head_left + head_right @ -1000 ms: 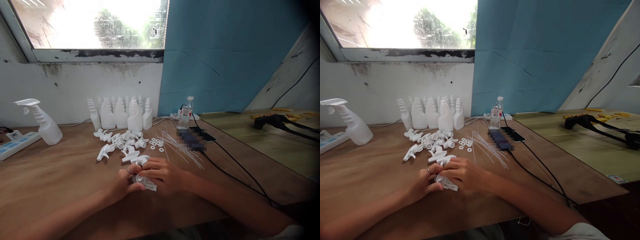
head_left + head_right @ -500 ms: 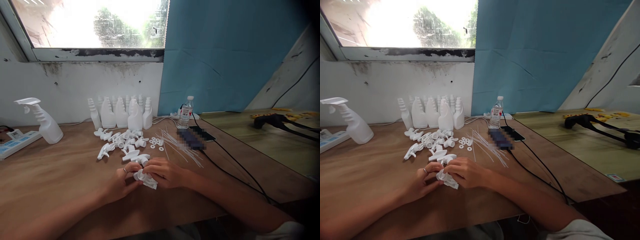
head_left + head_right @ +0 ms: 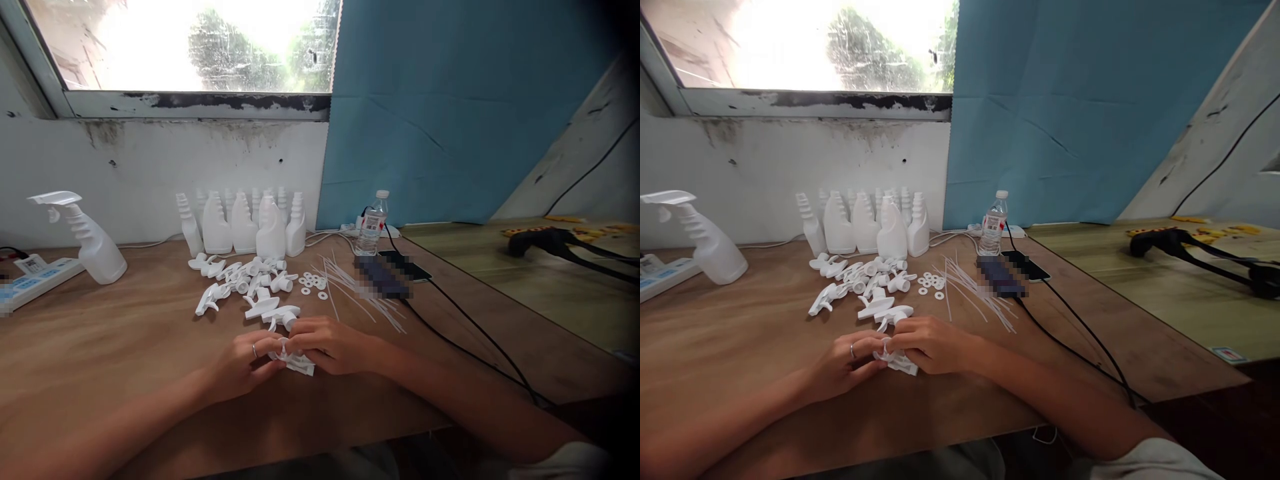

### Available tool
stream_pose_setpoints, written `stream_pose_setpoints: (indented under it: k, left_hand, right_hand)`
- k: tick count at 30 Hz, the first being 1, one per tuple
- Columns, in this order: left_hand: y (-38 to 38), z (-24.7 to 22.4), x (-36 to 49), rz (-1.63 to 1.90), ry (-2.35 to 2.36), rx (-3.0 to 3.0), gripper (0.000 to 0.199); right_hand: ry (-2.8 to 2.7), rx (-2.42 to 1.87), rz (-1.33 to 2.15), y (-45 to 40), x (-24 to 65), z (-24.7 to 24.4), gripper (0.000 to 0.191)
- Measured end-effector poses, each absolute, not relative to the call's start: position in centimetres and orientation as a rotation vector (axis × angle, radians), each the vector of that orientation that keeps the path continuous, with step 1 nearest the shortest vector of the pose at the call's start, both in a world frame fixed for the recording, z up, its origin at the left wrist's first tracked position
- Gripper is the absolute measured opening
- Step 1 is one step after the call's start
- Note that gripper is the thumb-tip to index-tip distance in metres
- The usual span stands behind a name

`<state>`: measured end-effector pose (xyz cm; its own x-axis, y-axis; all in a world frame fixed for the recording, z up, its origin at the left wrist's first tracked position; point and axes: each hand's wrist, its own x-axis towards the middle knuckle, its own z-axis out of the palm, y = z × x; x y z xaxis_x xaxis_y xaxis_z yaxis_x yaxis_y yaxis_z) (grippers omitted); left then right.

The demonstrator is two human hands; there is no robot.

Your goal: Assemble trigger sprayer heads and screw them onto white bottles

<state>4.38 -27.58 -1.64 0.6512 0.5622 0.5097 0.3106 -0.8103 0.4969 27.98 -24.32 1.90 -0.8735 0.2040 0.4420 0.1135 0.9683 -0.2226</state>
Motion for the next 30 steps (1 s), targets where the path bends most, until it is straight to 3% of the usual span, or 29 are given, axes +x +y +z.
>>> stream_pose_setpoints:
  k: [21, 26, 30]
  left_hand:
    - [-27.8, -1.5, 4.8, 1.067, 0.706, 2.673, 0.002]
    - [-27.9, -2.1, 4.3, 1.03, 0.901, 2.574, 0.02]
    - [-27.7, -2.0, 4.3, 0.917, 0.825, 2.574, 0.018]
  right_hand:
    - [-2.545, -0.123, -0.11, -24.2, 27.6, 1.0, 0.023]
    - [-2.47, -0.236, -0.084, -22.9, 28.8, 0.6, 0.027]
    - [-2.49, -0.484, -0.283, -20.3, 30.9, 0.4, 0.023]
